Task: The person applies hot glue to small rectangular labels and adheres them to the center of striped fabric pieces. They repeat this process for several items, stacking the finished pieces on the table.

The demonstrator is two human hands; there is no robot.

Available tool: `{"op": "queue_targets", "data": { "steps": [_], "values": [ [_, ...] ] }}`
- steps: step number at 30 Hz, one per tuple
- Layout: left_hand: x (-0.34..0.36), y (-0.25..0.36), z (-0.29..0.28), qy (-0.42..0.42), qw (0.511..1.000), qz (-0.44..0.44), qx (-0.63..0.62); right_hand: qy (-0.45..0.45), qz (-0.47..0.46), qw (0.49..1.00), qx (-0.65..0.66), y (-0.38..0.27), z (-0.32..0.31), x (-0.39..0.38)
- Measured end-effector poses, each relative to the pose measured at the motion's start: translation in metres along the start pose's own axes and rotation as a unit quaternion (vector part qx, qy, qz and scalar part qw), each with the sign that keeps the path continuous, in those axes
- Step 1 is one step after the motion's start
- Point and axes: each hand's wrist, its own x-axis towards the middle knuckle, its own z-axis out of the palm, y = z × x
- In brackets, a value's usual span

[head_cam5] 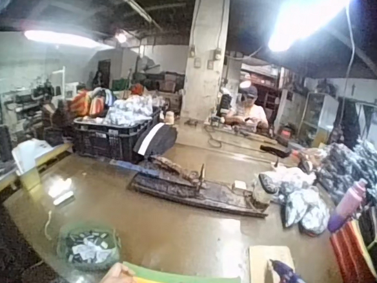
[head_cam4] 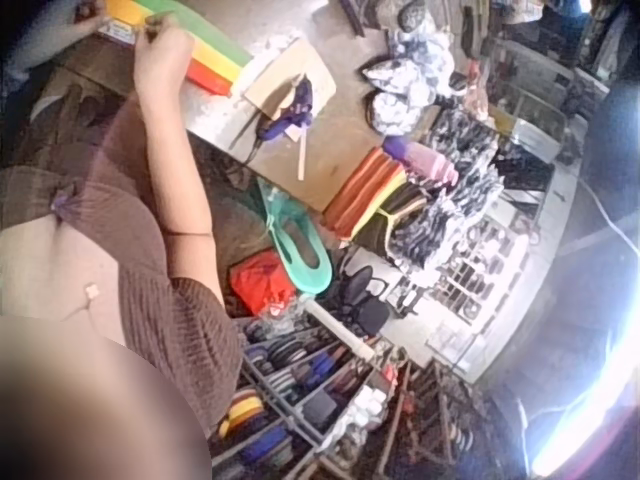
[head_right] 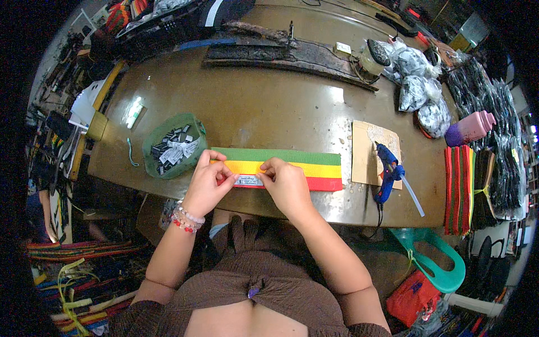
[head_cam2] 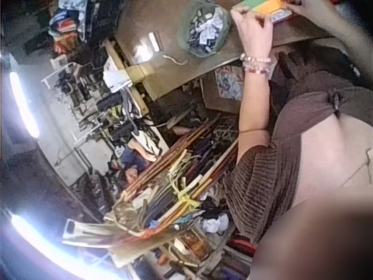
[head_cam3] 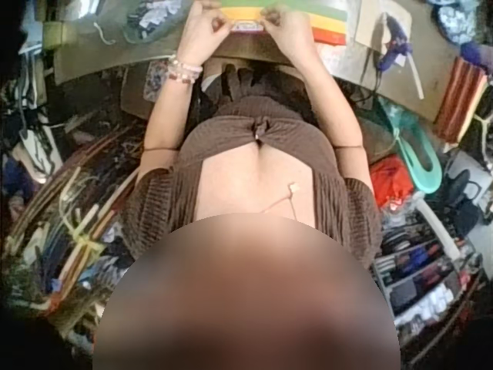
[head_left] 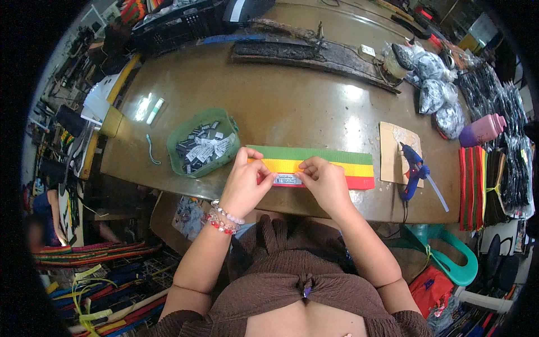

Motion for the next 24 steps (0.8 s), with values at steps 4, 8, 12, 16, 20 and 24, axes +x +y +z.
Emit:
{"op": "queue_targets", "data": {
  "steps": [4, 8, 12, 16, 20, 24],
  "values": [
    [0.001, -0.005, 0.0, -0.013, 1.0, 0.0, 0.028, 0.011, -0.005, 1.0, -0.012, -0.002, 0.002, 0.0],
    [0.003, -0.002, 0.001, -0.016, 0.999, 0.01, 0.046, 0.015, -0.059, 0.993, -0.099, -0.002, 0.005, -0.001],
    [0.0, 0.006, 0.002, 0.026, 0.995, 0.066, 0.077, 0.042, -0.168, 0.964, -0.2, -0.005, 0.013, -0.014],
    [-0.023, 0.005, 0.0, 0.005, 0.967, 0.183, 0.176, 0.012, -0.265, 0.939, -0.217, -0.014, 0.033, -0.036],
    [-0.042, -0.001, -0.004, -0.038, 0.946, 0.232, 0.221, -0.097, -0.203, 0.92, -0.319, -0.002, 0.028, -0.047],
    [-0.022, -0.001, -0.033, -0.031, 0.941, 0.203, 0.271, -0.109, -0.199, 0.916, -0.332, 0.021, 0.005, -0.052]
  ]
}}
